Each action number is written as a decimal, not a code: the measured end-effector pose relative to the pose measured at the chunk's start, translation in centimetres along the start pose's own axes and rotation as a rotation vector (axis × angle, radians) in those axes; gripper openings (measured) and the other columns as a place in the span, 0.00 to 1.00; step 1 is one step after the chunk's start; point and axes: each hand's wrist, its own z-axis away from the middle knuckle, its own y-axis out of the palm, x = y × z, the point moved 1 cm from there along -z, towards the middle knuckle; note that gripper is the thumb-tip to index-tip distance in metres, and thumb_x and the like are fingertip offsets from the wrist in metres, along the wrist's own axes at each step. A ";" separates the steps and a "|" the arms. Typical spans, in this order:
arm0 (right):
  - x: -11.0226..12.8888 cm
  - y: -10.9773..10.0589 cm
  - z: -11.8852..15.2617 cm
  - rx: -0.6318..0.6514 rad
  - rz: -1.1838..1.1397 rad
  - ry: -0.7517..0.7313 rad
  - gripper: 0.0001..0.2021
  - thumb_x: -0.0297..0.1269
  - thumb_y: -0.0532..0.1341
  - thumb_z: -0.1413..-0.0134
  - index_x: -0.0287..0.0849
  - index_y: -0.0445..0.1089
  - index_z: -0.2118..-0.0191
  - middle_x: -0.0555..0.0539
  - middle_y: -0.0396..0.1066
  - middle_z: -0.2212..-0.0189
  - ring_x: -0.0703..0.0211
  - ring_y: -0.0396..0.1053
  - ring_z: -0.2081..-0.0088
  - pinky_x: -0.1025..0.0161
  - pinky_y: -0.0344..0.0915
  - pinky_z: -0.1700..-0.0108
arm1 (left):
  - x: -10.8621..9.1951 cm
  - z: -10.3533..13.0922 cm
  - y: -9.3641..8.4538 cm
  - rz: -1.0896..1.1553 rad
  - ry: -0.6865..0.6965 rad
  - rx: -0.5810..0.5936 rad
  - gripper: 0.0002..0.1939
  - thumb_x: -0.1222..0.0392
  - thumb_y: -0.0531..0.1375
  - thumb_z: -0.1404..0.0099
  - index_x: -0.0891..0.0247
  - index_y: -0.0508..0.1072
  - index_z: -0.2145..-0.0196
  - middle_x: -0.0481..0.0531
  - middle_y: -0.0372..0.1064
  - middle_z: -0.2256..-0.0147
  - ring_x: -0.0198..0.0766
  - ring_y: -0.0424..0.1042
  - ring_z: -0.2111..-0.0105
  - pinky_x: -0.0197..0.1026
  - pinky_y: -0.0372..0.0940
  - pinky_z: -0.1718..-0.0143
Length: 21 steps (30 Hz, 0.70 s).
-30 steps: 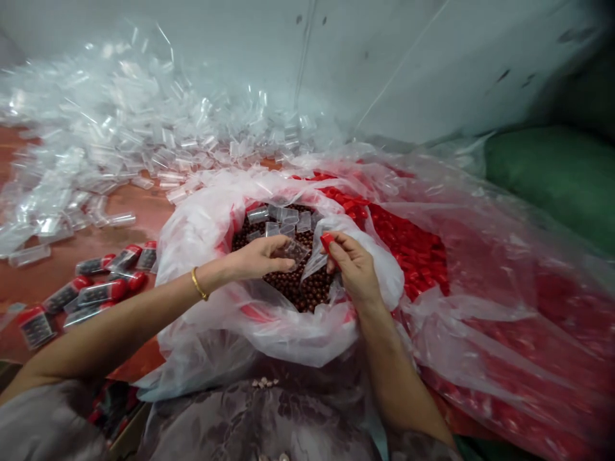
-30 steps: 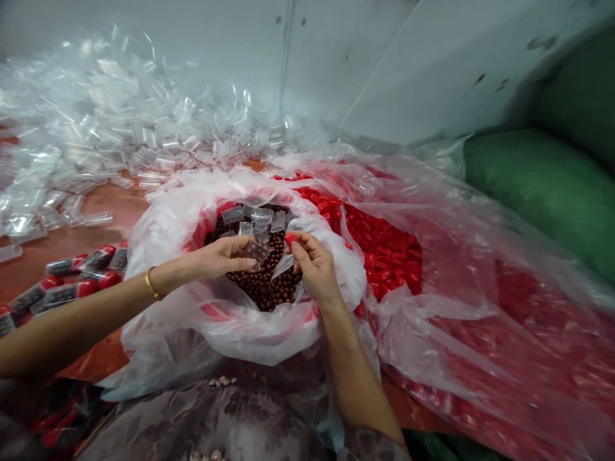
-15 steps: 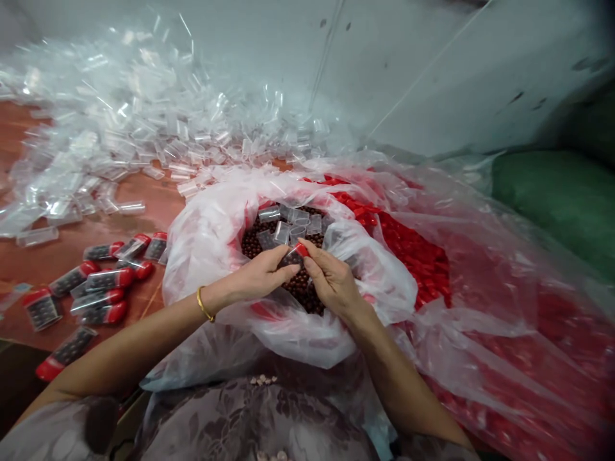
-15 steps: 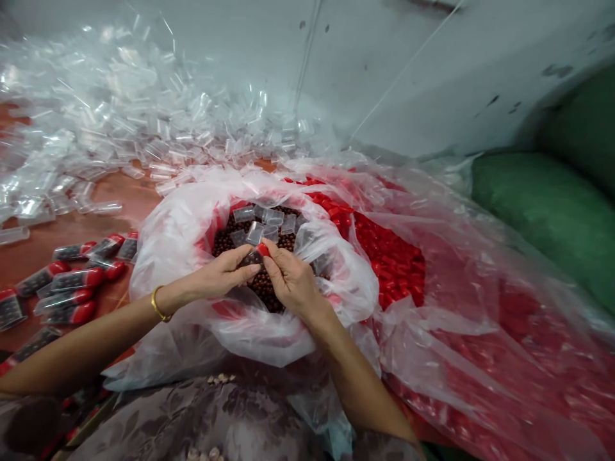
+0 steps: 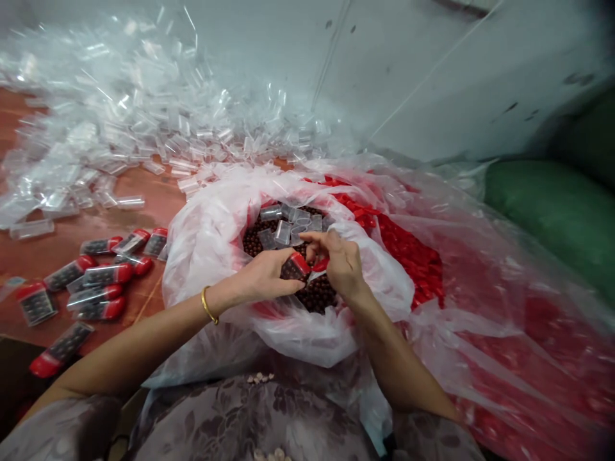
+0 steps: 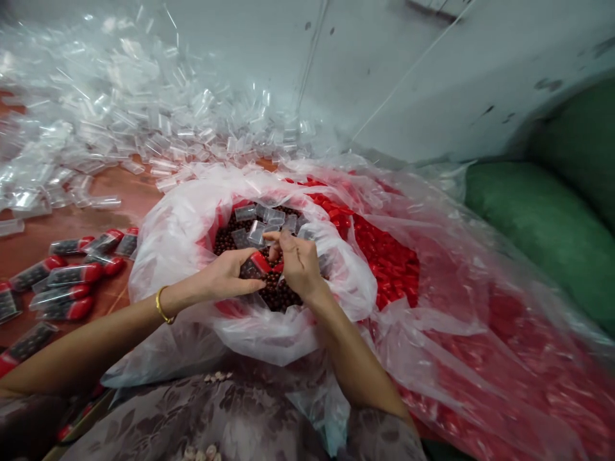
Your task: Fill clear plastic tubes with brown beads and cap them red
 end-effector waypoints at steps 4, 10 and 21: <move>0.0 2.4 -1.1 0.068 -0.304 0.232 0.39 0.65 0.36 0.41 0.42 0.73 0.50 0.45 0.72 0.66 0.61 0.68 0.73 0.61 0.68 0.67 | -0.4 0.1 0.1 -0.197 -0.048 0.012 0.06 0.64 0.59 0.51 0.63 0.63 0.75 0.41 0.58 0.79 0.29 0.55 0.79 0.34 0.49 0.77; 0.1 4.0 -0.9 0.392 -0.219 0.215 0.43 0.67 0.31 0.42 0.44 0.45 0.30 0.43 0.58 0.36 0.53 0.53 0.34 0.50 0.45 0.32 | -0.2 0.4 0.5 -0.496 -0.021 0.031 0.06 0.62 0.57 0.51 0.65 0.68 0.72 0.48 0.67 0.76 0.34 0.61 0.79 0.37 0.51 0.76; 1.7 0.9 -0.7 0.080 -0.132 -0.022 0.37 0.60 0.33 0.37 0.46 0.67 0.43 0.46 0.69 0.43 0.54 0.67 0.42 0.53 0.66 0.44 | -0.8 2.7 -0.6 -0.495 0.126 -0.147 0.07 0.56 0.59 0.41 0.62 0.69 0.72 0.47 0.71 0.76 0.35 0.69 0.77 0.36 0.62 0.75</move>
